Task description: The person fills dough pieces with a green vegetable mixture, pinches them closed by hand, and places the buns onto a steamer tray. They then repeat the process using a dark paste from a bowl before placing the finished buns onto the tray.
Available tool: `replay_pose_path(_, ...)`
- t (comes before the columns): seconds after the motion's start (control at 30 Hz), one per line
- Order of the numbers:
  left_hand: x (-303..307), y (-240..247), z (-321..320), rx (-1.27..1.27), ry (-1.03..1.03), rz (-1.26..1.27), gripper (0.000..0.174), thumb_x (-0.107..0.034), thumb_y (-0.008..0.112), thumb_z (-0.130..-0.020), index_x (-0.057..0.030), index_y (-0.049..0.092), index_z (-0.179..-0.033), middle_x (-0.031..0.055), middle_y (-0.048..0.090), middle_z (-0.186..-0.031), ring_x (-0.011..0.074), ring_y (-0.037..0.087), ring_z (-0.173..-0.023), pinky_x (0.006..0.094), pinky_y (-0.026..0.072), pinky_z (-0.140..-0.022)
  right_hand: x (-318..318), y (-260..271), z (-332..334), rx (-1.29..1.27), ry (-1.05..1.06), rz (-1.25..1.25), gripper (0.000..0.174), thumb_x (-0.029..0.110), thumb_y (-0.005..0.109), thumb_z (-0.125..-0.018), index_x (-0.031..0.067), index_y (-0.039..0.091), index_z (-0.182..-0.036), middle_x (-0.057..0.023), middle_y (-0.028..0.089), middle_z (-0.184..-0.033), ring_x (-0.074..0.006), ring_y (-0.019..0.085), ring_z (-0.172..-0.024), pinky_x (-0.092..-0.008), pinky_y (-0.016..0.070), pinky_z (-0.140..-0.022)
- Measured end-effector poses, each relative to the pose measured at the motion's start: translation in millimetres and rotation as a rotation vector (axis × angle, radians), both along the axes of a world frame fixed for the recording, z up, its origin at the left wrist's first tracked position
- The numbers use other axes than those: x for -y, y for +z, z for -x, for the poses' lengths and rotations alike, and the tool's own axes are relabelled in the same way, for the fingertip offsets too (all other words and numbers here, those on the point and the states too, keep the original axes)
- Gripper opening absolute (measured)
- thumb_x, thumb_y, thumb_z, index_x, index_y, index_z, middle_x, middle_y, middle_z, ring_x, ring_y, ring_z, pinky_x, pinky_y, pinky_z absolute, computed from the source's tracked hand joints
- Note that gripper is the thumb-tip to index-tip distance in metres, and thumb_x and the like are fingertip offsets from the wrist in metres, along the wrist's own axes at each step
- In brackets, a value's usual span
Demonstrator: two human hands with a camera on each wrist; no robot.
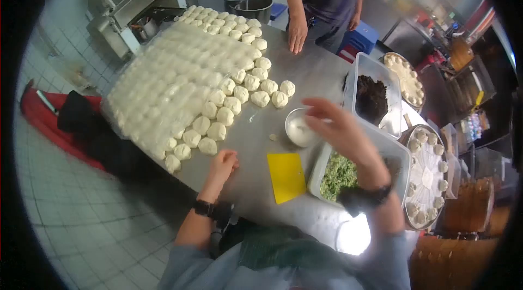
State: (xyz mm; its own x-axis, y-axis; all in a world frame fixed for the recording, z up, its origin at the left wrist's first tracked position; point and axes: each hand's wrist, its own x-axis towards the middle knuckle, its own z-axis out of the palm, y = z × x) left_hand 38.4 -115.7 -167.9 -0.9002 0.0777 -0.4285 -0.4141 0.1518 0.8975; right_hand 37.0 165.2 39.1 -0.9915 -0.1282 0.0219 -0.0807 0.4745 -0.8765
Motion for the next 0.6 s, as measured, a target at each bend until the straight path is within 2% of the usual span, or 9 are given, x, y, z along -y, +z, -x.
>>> replay_pose_path(0.03, 6.4, -1.4, 2.3, -0.007, -0.033, 0.021, 0.020, -0.016, 0.052, -0.093, -0.0028, 0.059, -0.107, 0.0050, 0.063, -0.085, 0.0118, 0.061, -0.073, 0.0245, 0.0480, -0.063, 19.0, -23.5, 24.1, 0.008, -0.005, 0.031, 0.033, 0.018, 0.061, -0.088, 0.0059, 0.058, -0.118, -0.0121, 0.063, -0.100, -0.0195, 0.061, -0.092, -0.0301, 0.0495, -0.081)
replay_pose_path(0.2, 43.7, 0.5, -4.1, 0.061, -0.058, -0.148, 0.020, -0.014, 0.051, -0.094, 0.0015, 0.059, -0.102, 0.0038, 0.061, -0.079, 0.0111, 0.059, -0.068, 0.0243, 0.0461, -0.059, 61.4, -145.1, 119.9, -0.002, -0.086, -0.459, 0.037, 0.020, 0.062, -0.081, 0.0051, 0.059, -0.114, -0.0205, 0.059, -0.109, -0.0360, 0.059, -0.099, -0.0401, 0.0480, -0.086)
replay_pose_path(0.27, 59.7, -1.6, -5.6, 0.032, -0.168, -0.203, 0.019, -0.013, 0.051, -0.093, 0.0032, 0.058, -0.101, 0.0041, 0.060, -0.078, 0.0111, 0.058, -0.068, 0.0244, 0.0456, -0.060, 62.1, -178.2, 140.9, -0.124, -0.392, -0.543, 0.034, 0.017, 0.059, -0.080, 0.0014, 0.058, -0.111, -0.0225, 0.057, -0.112, -0.0384, 0.057, -0.100, -0.0428, 0.0469, -0.086)
replay_pose_path(0.3, 65.7, -4.7, -7.1, 0.024, -0.169, -0.214, 0.019, -0.013, 0.051, -0.093, 0.0032, 0.058, -0.101, 0.0041, 0.060, -0.078, 0.0111, 0.058, -0.068, 0.0244, 0.0456, -0.060, 65.0, -181.8, 145.3, -0.133, -0.393, -0.553, 0.034, 0.017, 0.059, -0.080, 0.0014, 0.058, -0.111, -0.0225, 0.057, -0.112, -0.0384, 0.057, -0.100, -0.0428, 0.0469, -0.086)
replay_pose_path(0.37, 73.2, -11.9, -7.6, 0.085, -0.118, -0.278, 0.018, -0.012, 0.052, -0.092, 0.0032, 0.058, -0.101, 0.0047, 0.060, -0.078, 0.0112, 0.057, -0.069, 0.0246, 0.0452, -0.060, 67.7, -188.2, 151.7, -0.048, -0.879, -0.585, 0.033, 0.015, 0.056, -0.080, -0.0024, 0.057, -0.108, -0.0245, 0.056, -0.113, -0.0387, 0.056, -0.100, -0.0435, 0.0464, -0.086)
replay_pose_path(0.4, 76.2, -12.3, -5.2, 0.085, -0.126, -0.286, 0.018, -0.012, 0.052, -0.092, 0.0032, 0.058, -0.101, 0.0047, 0.060, -0.078, 0.0112, 0.057, -0.069, 0.0246, 0.0452, -0.060, 66.3, -195.0, 157.6, 0.166, -0.967, -0.564, 0.038, 0.020, 0.054, -0.081, -0.0069, 0.057, -0.107, -0.0273, 0.056, -0.111, -0.0391, 0.056, -0.099, -0.0446, 0.0456, -0.086)
replay_pose_path(0.5, 77.1, -12.6, 6.2, 0.129, -0.139, -0.289, 0.019, -0.012, 0.052, -0.092, 0.0031, 0.059, -0.102, 0.0049, 0.060, -0.079, 0.0112, 0.058, -0.071, 0.0244, 0.0463, -0.062, 40.5, -239.8, 181.9, 0.323, -0.735, -0.708, 0.048, 0.030, 0.053, -0.081, -0.0105, 0.057, -0.107, -0.0298, 0.056, -0.110, -0.0399, 0.055, -0.102, -0.0438, 0.0447, -0.089)
replay_pose_path(0.53, 75.2, -12.8, 9.8, 0.112, -0.145, -0.317, 0.019, -0.012, 0.052, -0.093, 0.0031, 0.059, -0.102, 0.0053, 0.061, -0.081, 0.0114, 0.059, -0.073, 0.0243, 0.0472, -0.063, 41.8, -240.0, 181.5, 0.400, -0.763, -0.536, 0.058, 0.038, 0.051, -0.080, -0.0136, 0.057, -0.107, -0.0325, 0.056, -0.110, -0.0411, 0.055, -0.104, -0.0421, 0.0438, -0.092)
replay_pose_path(0.6, 71.0, -6.4, 19.4, 0.095, -0.167, -0.340, 0.020, -0.012, 0.051, -0.093, 0.0032, 0.059, -0.103, 0.0057, 0.061, -0.083, 0.0116, 0.059, -0.075, 0.0243, 0.0481, -0.065, 46.8, -237.1, 180.3, 0.406, -0.786, -0.570, 0.059, 0.038, 0.052, -0.078, -0.0125, 0.057, -0.108, -0.0319, 0.057, -0.111, -0.0403, 0.056, -0.104, -0.0412, 0.0448, -0.091)
